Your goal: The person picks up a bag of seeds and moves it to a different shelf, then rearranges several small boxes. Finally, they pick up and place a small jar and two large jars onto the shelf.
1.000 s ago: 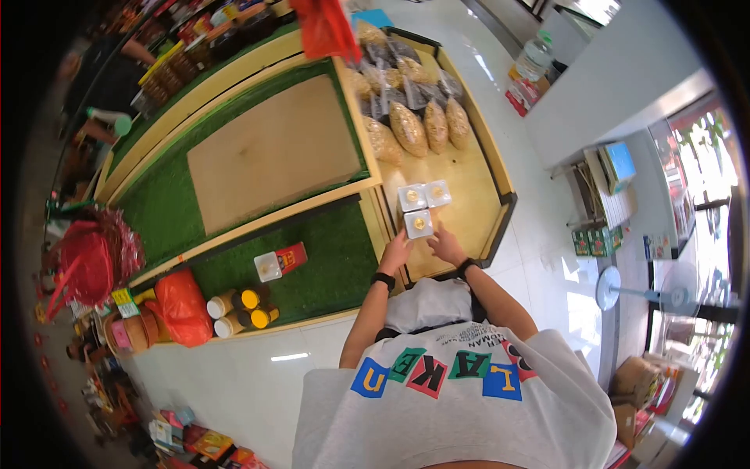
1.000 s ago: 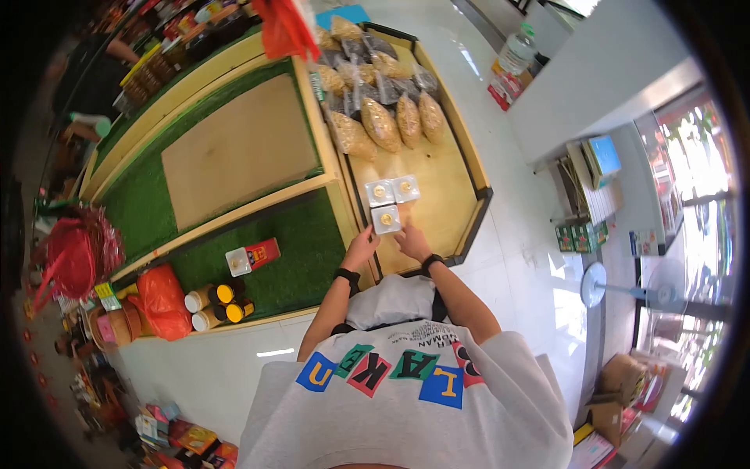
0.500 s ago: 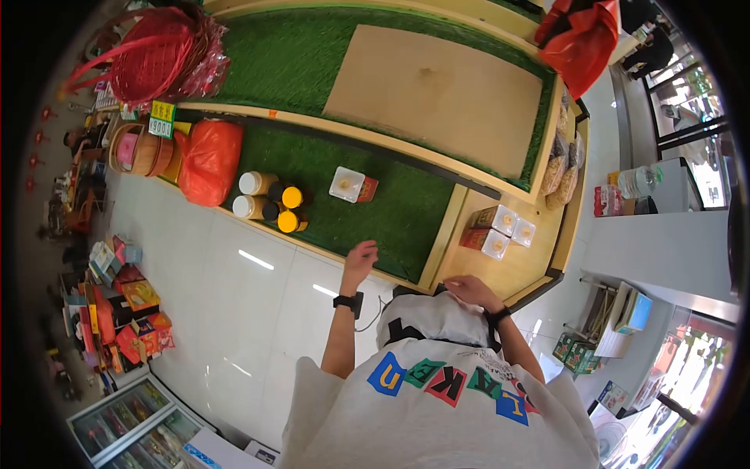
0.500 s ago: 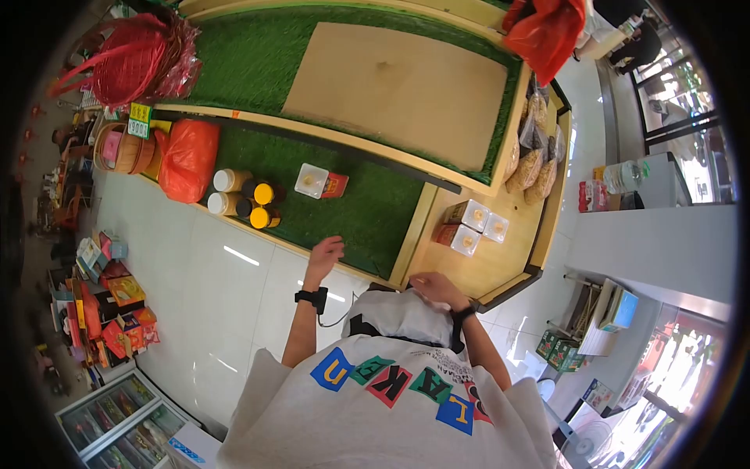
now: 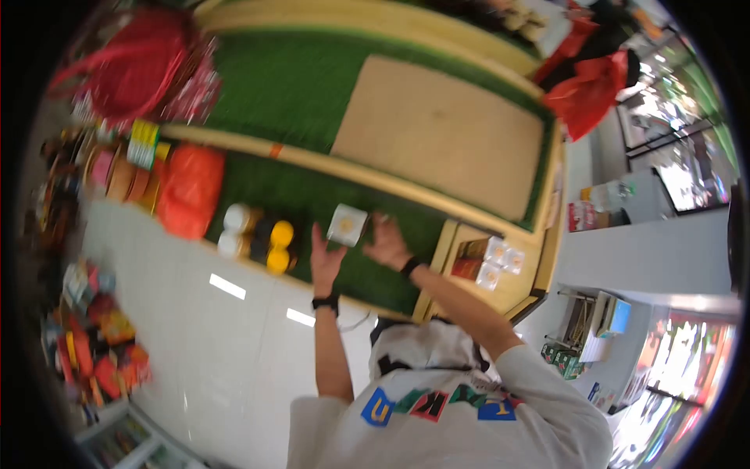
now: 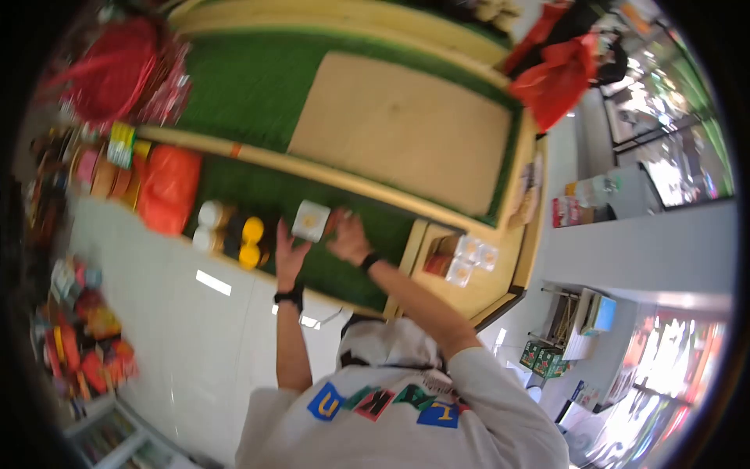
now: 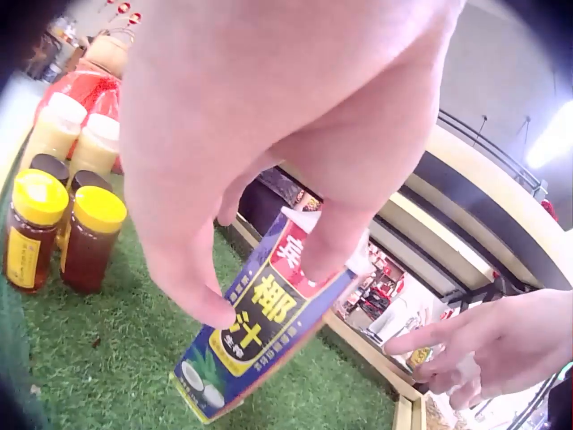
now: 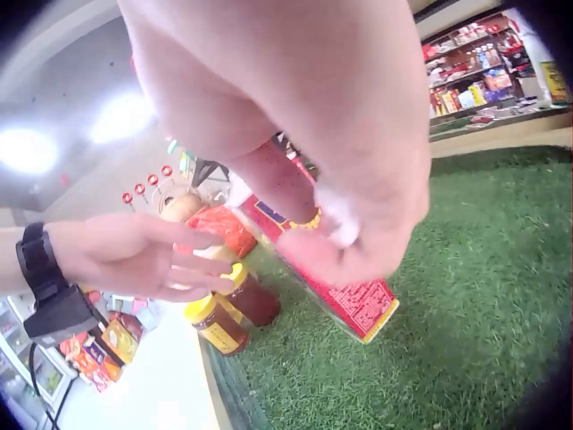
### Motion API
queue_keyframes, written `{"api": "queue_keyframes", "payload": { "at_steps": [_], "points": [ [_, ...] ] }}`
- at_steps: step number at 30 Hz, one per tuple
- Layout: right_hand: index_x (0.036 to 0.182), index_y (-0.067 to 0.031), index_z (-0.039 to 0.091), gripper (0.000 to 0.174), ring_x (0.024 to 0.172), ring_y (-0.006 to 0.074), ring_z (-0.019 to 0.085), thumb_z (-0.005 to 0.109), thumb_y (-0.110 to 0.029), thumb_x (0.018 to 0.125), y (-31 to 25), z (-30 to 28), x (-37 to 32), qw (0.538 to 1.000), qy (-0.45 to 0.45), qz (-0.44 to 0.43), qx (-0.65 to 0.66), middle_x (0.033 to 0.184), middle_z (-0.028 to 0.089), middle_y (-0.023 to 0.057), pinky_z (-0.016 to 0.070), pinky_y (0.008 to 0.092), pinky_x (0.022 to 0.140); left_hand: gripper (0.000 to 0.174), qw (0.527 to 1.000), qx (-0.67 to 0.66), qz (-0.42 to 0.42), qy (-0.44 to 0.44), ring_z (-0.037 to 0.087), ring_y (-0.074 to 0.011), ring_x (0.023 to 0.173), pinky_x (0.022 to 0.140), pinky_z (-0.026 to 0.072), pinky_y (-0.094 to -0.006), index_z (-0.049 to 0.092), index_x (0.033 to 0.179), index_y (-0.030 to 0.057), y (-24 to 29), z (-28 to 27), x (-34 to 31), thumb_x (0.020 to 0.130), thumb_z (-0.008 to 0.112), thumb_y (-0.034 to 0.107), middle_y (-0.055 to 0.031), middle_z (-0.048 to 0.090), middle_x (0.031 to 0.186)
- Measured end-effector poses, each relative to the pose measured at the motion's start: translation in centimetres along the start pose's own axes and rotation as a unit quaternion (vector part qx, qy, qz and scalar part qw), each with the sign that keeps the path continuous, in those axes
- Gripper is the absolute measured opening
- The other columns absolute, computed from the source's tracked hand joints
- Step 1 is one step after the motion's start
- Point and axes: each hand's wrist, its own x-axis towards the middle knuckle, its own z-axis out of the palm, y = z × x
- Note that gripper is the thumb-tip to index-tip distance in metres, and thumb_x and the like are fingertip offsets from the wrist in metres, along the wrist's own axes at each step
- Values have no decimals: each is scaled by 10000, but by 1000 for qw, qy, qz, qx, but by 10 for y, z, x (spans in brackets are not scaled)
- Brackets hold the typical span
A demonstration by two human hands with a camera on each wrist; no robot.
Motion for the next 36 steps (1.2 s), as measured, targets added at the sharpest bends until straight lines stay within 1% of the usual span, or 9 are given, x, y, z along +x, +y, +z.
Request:
{"api": "queue_keyframes", "payload": {
  "at_steps": [2,3,5,7,13,17,24,28,36],
  "points": [
    [1432,124,247,1051,1230,448,491,803,-308,652,-16,6,13,997,-33,-68,-19,1295,513,310,413,482,1071,1006,997,7,55,-62,466,-270,1327,1057,443,-381,139,1566,63,5,1,13,756,734,21,-170,393,1518],
    [1446,135,173,1111,1182,454,538,820,-311,661,-20,14,15,997,-31,26,71,1266,540,307,463,476,1021,871,993,-15,26,-116,564,-272,1227,1001,474,-376,278,1515,36,3,2,21,763,717,50,-176,559,1365],
    [1441,152,95,1176,952,455,651,834,-341,671,-23,26,16,989,-3,79,126,1064,623,326,571,475,804,500,985,140,50,-86,652,-318,1032,855,514,-399,494,1181,21,16,4,25,749,732,103,-180,664,1088],
    [1449,116,114,1135,913,457,660,827,-353,700,-20,29,9,990,19,76,121,990,639,326,571,489,753,525,988,125,33,-83,678,-351,962,813,530,-426,470,1063,25,17,6,31,679,809,139,-185,679,997],
    [1388,-29,246,932,862,455,673,821,-359,733,-8,27,-13,974,-1,141,179,939,669,287,573,532,723,832,961,211,28,-179,656,-372,1073,876,522,-436,429,1279,29,24,10,40,598,893,143,-201,675,1148],
    [1470,-34,183,1051,879,435,681,833,-370,716,2,28,-21,972,25,144,185,978,676,280,579,503,753,956,925,277,78,-248,664,-368,1041,829,539,-427,399,1463,51,48,16,35,630,867,106,-199,684,1132],
    [1317,15,385,843,914,441,664,838,-310,684,4,25,-21,986,106,50,120,958,680,258,574,494,770,631,947,181,136,-229,661,-396,994,780,547,-413,587,1264,46,58,15,18,689,843,88,-217,689,1028],
    [1293,-14,434,789,866,452,652,813,-376,704,2,-7,-52,995,16,42,89,1214,578,241,559,504,787,491,952,191,106,-214,710,-283,1004,803,548,-367,620,1148,9,91,18,-22,706,830,55,-168,725,1025],
    [1296,-52,437,778,872,439,664,834,-367,706,6,-89,-153,987,19,89,134,995,677,244,553,477,758,554,947,168,87,-258,687,-393,883,713,554,-418,631,1188,26,142,57,-94,698,853,159,-207,703,922]
  ]
}}
